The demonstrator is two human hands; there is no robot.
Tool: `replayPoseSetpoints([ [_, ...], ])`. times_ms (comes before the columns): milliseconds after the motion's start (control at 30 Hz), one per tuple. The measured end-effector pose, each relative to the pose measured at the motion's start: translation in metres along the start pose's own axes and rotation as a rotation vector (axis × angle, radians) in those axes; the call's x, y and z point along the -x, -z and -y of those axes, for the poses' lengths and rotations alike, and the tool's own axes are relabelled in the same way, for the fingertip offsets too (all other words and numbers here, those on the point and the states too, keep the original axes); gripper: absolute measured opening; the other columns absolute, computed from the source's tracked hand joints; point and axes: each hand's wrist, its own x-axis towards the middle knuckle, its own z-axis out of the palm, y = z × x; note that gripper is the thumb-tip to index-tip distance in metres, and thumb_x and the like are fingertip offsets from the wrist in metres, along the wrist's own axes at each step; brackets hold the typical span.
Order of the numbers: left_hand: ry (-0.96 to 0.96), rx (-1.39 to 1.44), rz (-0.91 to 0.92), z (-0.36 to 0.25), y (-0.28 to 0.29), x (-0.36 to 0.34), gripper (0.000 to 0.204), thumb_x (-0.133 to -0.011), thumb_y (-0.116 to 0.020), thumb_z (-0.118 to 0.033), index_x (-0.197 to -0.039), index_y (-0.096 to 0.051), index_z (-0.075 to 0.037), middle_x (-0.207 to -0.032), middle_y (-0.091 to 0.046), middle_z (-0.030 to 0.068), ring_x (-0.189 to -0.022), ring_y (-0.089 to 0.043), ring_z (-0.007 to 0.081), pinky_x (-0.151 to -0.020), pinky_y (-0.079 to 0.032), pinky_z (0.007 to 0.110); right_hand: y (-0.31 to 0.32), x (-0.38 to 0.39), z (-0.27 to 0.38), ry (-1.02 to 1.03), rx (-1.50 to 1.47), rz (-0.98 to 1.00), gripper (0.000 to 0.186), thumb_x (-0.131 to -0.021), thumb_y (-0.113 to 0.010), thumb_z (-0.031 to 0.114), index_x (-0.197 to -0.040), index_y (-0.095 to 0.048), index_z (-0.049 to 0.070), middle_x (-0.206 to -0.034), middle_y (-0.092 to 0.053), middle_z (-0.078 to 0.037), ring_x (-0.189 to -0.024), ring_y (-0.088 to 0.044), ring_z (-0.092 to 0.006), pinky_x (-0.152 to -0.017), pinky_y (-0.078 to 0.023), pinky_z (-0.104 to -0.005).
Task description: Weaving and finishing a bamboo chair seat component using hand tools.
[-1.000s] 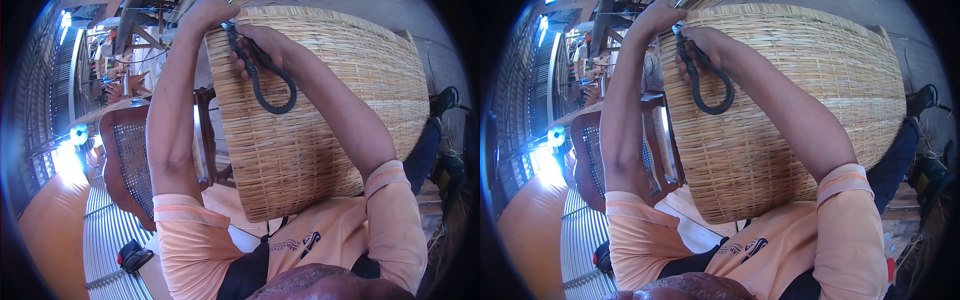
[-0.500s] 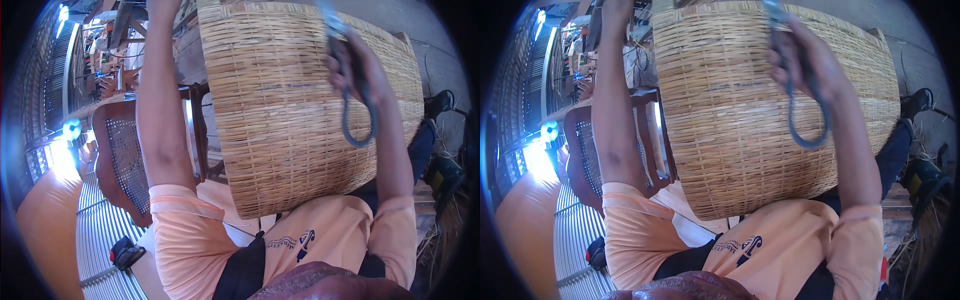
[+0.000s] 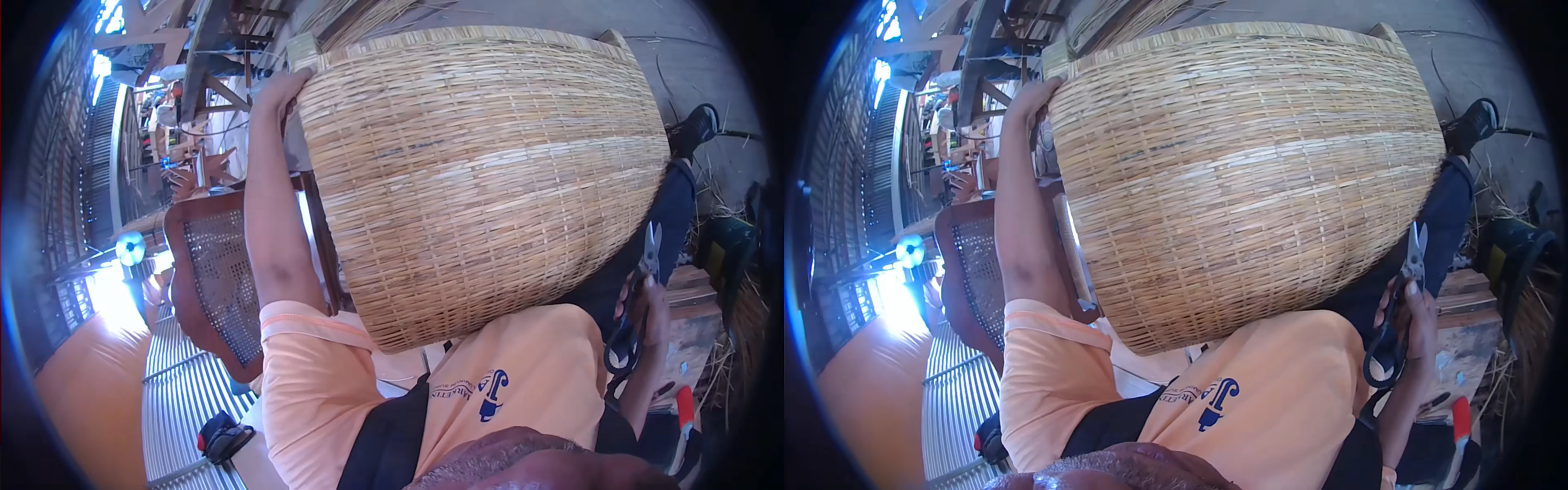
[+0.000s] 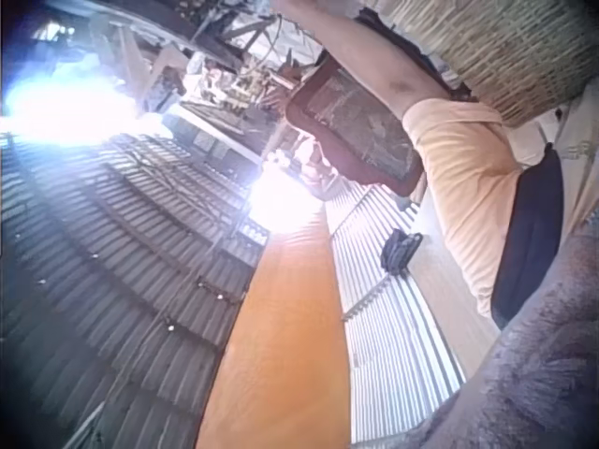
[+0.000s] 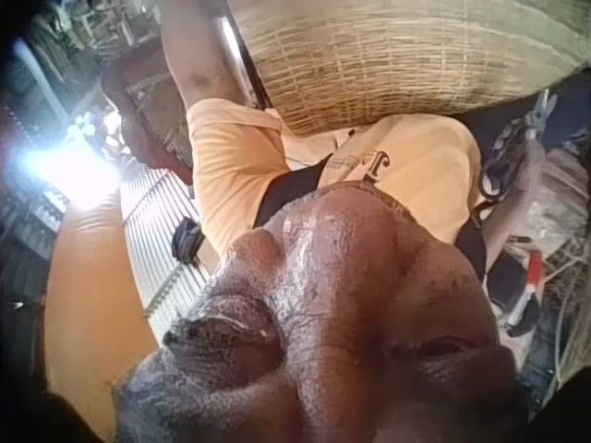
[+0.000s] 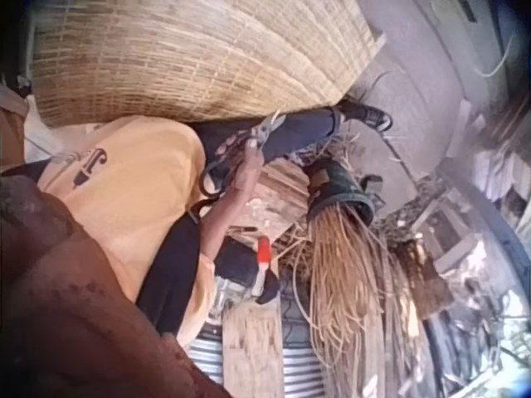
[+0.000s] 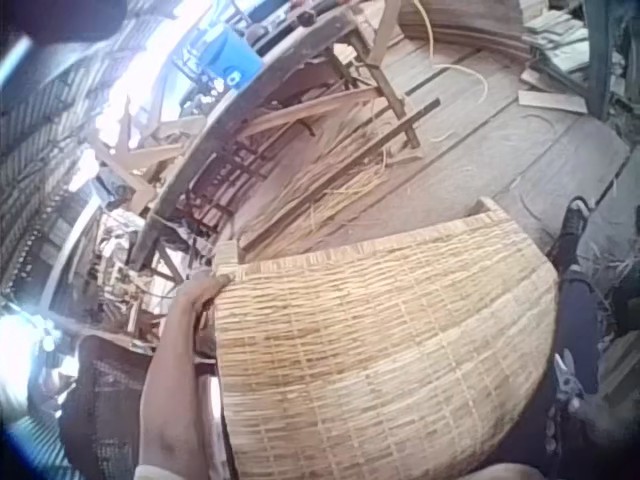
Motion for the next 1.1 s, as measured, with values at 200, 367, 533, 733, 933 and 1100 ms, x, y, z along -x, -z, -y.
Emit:
replayPoseSetpoints([
  [200,0.101,0.16,0.114,-0.007,0.006,0.007,0.031,-0.083,-0.06,-0.035,-0.067,-0.056,-0.009,-0.05,-0.044,-0.0022,-0.036,-0.036,0.0088,-0.034,-0.028,0.025,0.028,-0.022,-0.036,-0.079,-0.006,-0.024,0.041,-0.089,-0.057,0.041,-0.101,-0.053,0.003,-0.075,-0.058,-0.007,-0.058,-0.058,-0.0171,-0.053,-0.048,-0.0284],
  [367,0.095,0.027,0.261,-0.019,0.016,0.004,0.029,-0.081,-0.061,-0.036,-0.069,-0.058,-0.009,-0.054,-0.05,-0.0023,-0.039,-0.041,0.0059,-0.034,-0.029,0.021,0.033,-0.038,-0.046,-0.126,-0.043,-0.014,0.039,-0.089,-0.057,0.04,-0.102,-0.053,0.004,-0.078,-0.059,-0.007,-0.06,-0.059,-0.0164,-0.054,-0.048,-0.0282],
  [533,0.097,-0.117,0.227,-0.032,0.017,0.004,0.028,-0.077,-0.062,-0.037,-0.07,-0.055,-0.011,-0.055,-0.045,-0.0037,-0.041,-0.038,0.0067,-0.037,-0.029,0.024,0.031,-0.049,-0.047,-0.137,-0.128,-0.037,0.036,-0.091,-0.055,0.037,-0.103,-0.052,0.004,-0.078,-0.059,-0.007,-0.06,-0.059,-0.0173,-0.054,-0.048,-0.029],
  [733,0.108,0.046,0.242,-0.023,0.02,-0.002,0.037,-0.079,-0.064,-0.046,-0.07,-0.058,-0.01,-0.05,-0.043,-0.0029,-0.039,-0.037,0.0072,-0.036,-0.03,0.024,0.028,-0.061,-0.045,-0.101,-0.085,-0.037,0.034,-0.092,-0.054,0.036,-0.102,-0.052,0.004,-0.079,-0.058,-0.007,-0.062,-0.059,-0.0177,-0.056,-0.047,-0.0291],
  [933,0.038,-0.196,0.15,-0.026,0.01,-0.004,0.059,-0.075,-0.063,-0.062,-0.057,-0.055,-0.007,-0.046,-0.04,0.0003,-0.036,-0.039,0.0132,-0.036,-0.029,0.03,0.031,-0.047,-0.04,-0.065,-0.113,-0.1,0.034,-0.091,-0.054,0.037,-0.101,-0.052,0.004,-0.079,-0.058,-0.008,-0.062,-0.059,-0.0175,-0.056,-0.048,-0.0289],
  [1100,0.016,0.248,0.007,0.048,0.005,-0.005,0.053,-0.081,-0.058,-0.057,-0.071,-0.059,-0.005,-0.052,-0.05,0.0042,-0.037,-0.037,0.0126,-0.037,-0.031,0.03,0.025,-0.016,-0.022,-0.033,-0.001,-0.044,0.043,-0.093,-0.047,0.043,-0.109,-0.052,0.003,-0.075,-0.057,-0.006,-0.058,-0.057,-0.017,-0.055,-0.047,-0.0283],
])
